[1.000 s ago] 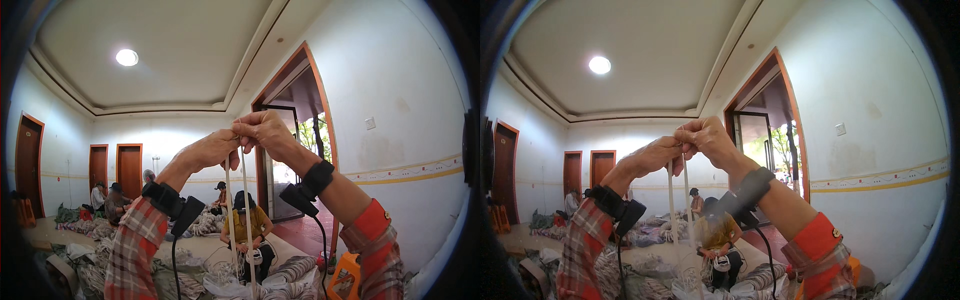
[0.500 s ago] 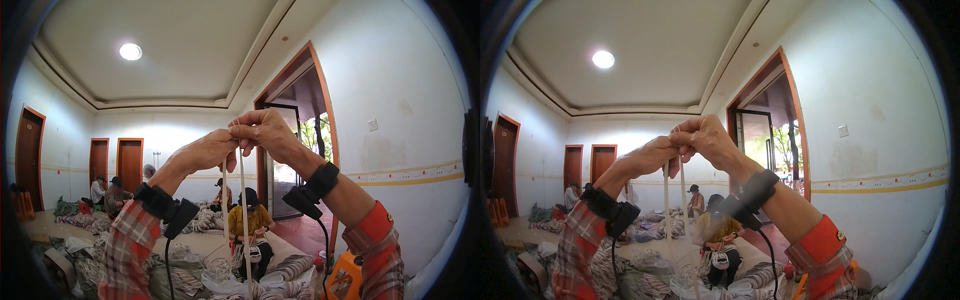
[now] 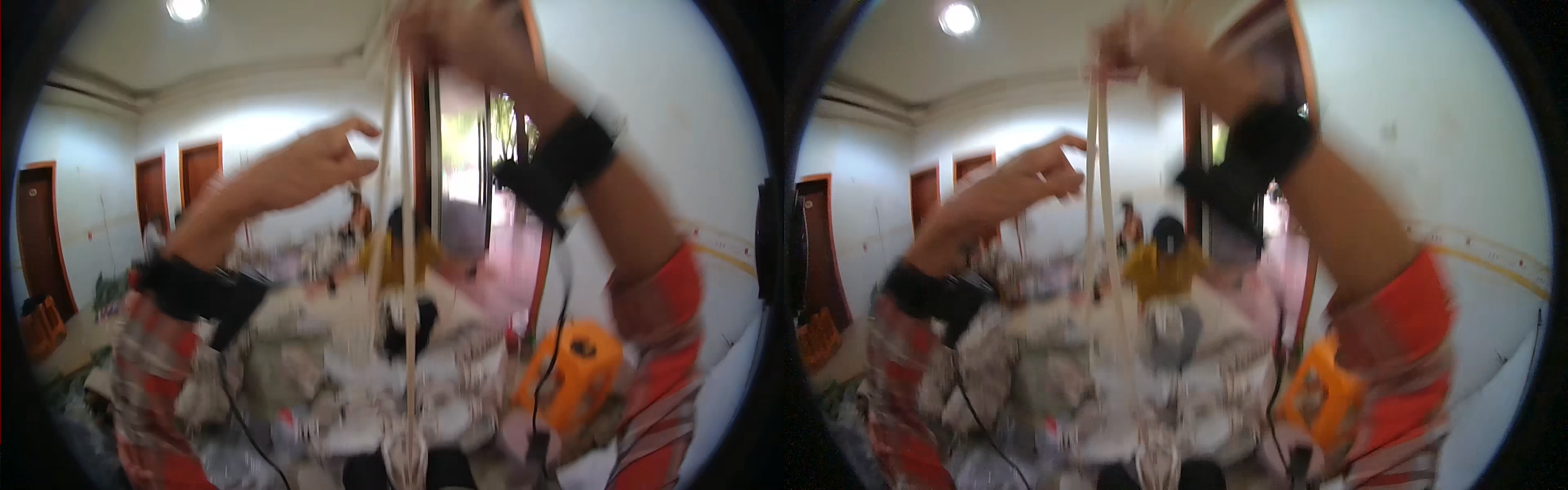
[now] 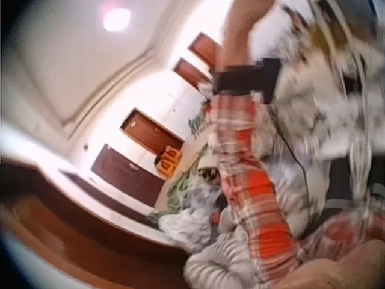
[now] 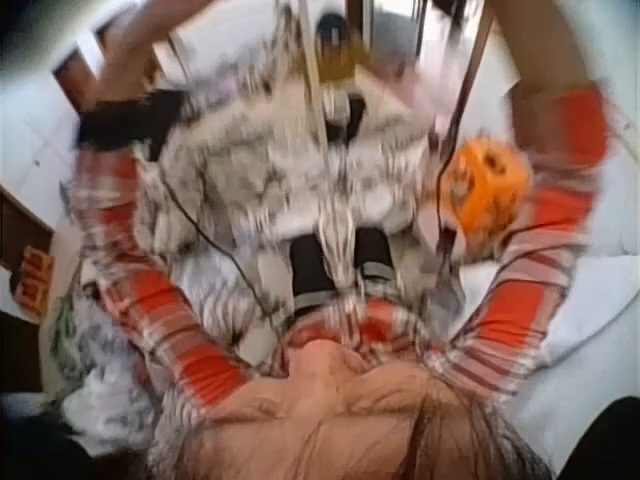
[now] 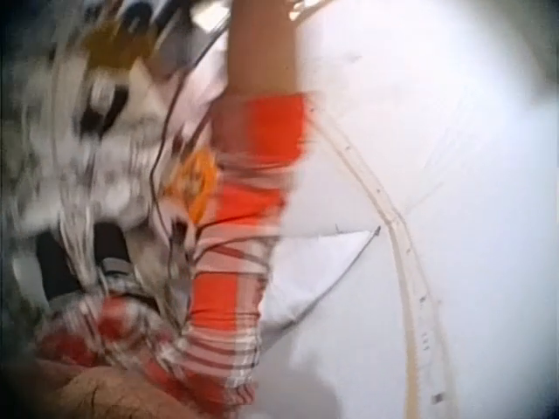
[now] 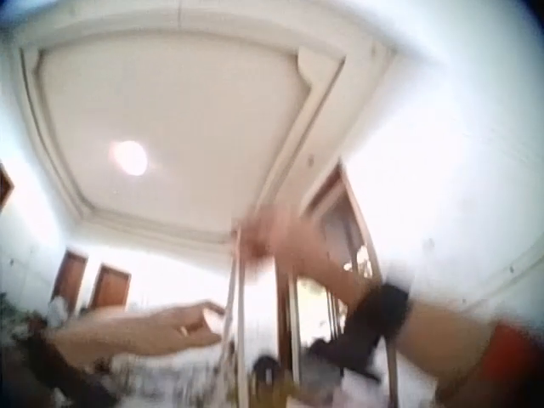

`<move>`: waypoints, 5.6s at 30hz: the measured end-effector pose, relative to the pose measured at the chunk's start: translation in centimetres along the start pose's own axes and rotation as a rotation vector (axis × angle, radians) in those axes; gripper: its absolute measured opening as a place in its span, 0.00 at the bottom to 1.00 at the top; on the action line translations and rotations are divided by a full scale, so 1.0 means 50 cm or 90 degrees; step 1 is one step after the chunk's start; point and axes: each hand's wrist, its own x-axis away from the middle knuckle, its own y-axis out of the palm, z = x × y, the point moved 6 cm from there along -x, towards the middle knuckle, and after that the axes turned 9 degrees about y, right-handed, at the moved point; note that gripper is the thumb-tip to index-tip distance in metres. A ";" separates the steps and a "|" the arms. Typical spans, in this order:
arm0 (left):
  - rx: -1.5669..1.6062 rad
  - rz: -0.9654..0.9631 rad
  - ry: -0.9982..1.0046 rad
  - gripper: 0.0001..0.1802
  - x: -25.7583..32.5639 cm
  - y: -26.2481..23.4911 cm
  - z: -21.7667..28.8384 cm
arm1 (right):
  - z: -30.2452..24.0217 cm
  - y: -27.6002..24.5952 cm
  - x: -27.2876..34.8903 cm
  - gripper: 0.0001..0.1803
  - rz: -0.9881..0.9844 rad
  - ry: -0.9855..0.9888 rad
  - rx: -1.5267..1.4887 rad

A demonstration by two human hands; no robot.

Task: The recorder is lacing white shoes while sitting on the floor in a shoe manufacturing facility.

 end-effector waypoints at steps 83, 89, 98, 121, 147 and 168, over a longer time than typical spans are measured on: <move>0.819 -0.290 -0.714 0.19 0.793 1.027 0.069 | -0.280 0.956 1.131 0.06 -0.306 1.039 -0.099; 0.873 -0.283 -0.783 0.16 0.799 1.038 0.082 | -0.286 0.963 1.136 0.05 -0.272 1.087 -0.070; 0.834 -0.354 -0.658 0.15 0.793 1.043 0.063 | -0.283 0.967 1.155 0.04 -0.155 1.139 -0.165; 0.361 -0.634 0.063 0.08 0.666 1.083 0.045 | -0.264 0.966 1.186 0.08 -0.165 1.137 -0.347; 1.586 0.229 -1.050 0.09 0.843 0.956 0.113 | -0.234 0.896 1.150 0.12 -0.475 0.939 -0.157; 1.694 0.515 -1.034 0.09 0.885 0.985 0.128 | -0.221 0.859 1.116 0.09 -0.445 1.019 -0.206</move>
